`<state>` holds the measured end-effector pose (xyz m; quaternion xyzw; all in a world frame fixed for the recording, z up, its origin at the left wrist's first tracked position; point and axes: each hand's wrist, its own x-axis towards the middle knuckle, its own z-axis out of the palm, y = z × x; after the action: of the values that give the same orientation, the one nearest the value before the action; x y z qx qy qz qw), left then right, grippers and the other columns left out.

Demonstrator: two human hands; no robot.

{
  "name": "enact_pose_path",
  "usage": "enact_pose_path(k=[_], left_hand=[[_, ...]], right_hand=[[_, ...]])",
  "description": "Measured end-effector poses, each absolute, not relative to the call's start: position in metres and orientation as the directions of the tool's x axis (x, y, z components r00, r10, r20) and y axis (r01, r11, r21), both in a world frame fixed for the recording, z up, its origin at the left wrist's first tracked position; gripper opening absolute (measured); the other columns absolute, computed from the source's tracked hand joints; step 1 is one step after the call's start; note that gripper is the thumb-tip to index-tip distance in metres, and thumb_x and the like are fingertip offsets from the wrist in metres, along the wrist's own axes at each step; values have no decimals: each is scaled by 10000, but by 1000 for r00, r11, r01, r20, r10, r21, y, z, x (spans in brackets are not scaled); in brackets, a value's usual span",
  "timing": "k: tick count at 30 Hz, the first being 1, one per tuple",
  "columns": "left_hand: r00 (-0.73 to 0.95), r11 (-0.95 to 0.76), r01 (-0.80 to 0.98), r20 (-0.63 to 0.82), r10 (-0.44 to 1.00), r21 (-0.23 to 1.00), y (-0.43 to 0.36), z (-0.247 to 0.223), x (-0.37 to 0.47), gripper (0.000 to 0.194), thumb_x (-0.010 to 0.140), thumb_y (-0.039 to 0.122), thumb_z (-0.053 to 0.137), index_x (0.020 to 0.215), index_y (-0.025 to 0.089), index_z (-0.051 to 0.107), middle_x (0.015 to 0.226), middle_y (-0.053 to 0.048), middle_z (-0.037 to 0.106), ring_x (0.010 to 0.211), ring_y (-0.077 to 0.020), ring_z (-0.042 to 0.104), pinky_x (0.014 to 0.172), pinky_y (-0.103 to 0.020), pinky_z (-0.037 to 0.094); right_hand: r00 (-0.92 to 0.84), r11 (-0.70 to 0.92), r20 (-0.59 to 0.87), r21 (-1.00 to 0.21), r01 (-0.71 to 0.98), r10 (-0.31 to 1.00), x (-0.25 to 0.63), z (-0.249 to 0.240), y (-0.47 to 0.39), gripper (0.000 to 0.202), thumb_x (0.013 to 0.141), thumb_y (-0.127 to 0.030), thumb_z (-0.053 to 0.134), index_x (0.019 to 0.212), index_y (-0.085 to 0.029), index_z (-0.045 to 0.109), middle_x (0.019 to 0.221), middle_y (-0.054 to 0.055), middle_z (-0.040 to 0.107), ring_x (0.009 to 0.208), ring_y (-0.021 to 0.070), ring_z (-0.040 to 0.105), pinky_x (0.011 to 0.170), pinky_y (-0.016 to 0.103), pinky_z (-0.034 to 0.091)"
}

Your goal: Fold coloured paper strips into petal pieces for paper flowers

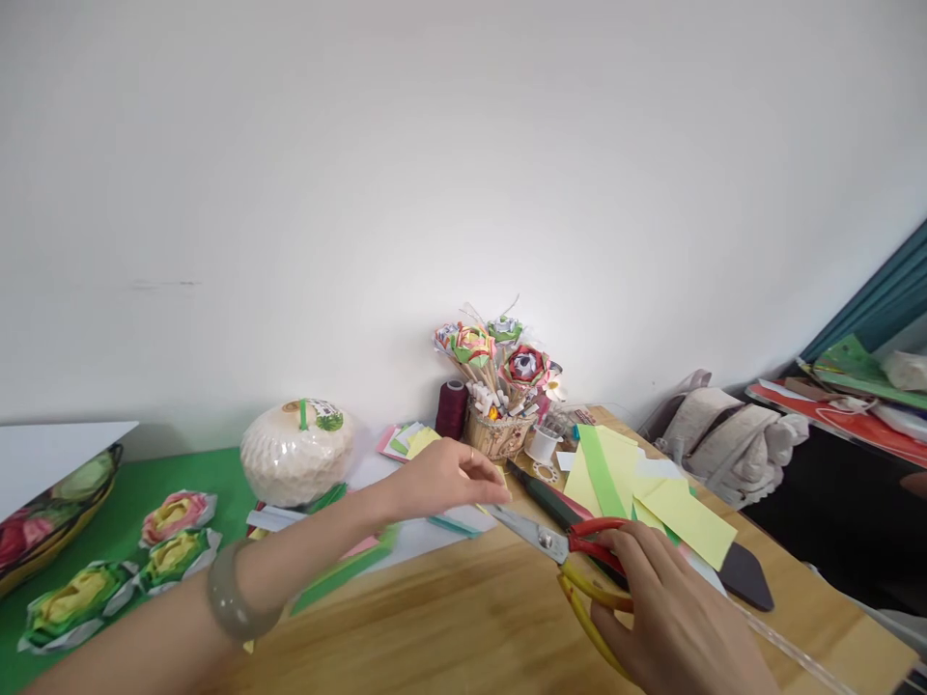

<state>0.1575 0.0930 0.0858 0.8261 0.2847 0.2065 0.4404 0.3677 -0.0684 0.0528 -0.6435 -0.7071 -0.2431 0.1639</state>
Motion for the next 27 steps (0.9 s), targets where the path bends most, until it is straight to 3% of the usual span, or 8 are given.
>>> enact_pose_path(k=[4, 9, 11, 15, 19, 27], left_hand=[[738, -391, 288, 57, 672, 874, 84, 91, 156, 152, 696, 288, 671, 721, 161, 751, 674, -24, 709, 645, -176, 623, 561, -226, 429], [687, -430, 225, 170, 706, 875, 78, 93, 158, 94, 685, 281, 686, 639, 209, 724, 799, -18, 689, 854, -196, 600, 787, -259, 424], [661, -415, 204, 188, 727, 887, 76, 95, 159, 99, 685, 296, 688, 642, 211, 714, 824, -17, 679, 879, -198, 590, 812, -268, 419], [554, -299, 181, 154, 818, 937, 81, 100, 154, 218, 741, 375, 615, 734, 173, 698, 742, -29, 667, 726, -182, 596, 668, -272, 450], [422, -251, 109, 184, 888, 962, 90, 106, 142, 292, 755, 423, 596, 833, 160, 695, 866, -44, 692, 846, -186, 597, 765, -277, 451], [522, -160, 64, 103, 846, 985, 64, 84, 140, 243, 643, 388, 695, 739, 170, 747, 859, -62, 711, 775, -202, 619, 683, -286, 486]], right_hand=[[-185, 129, 531, 142, 982, 827, 361, 61, -70, 292, 684, -194, 476, 972, -220, 518, 909, 69, 622, 799, 248, 613, 635, 337, 484], [-183, 136, 536, 127, 983, 824, 359, 68, -72, 265, 704, -177, 439, 958, -222, 499, 908, 70, 613, 777, 239, 596, 598, 323, 475], [-172, 128, 539, 119, 985, 824, 359, 69, -73, 243, 717, -184, 436, 951, -218, 493, 910, 75, 609, 783, 240, 597, 588, 318, 479], [-163, 112, 510, 130, 985, 845, 363, 63, -75, 271, 689, -199, 482, 959, -220, 499, 913, 74, 608, 827, 260, 598, 618, 343, 494], [-137, 65, 487, 161, 985, 863, 372, 51, -77, 306, 651, -197, 506, 957, -222, 518, 909, 73, 615, 826, 273, 603, 654, 375, 497], [-152, 24, 564, 228, 973, 812, 367, 60, -84, 281, 676, -231, 505, 957, -220, 513, 908, 92, 617, 839, 283, 609, 662, 373, 489]])
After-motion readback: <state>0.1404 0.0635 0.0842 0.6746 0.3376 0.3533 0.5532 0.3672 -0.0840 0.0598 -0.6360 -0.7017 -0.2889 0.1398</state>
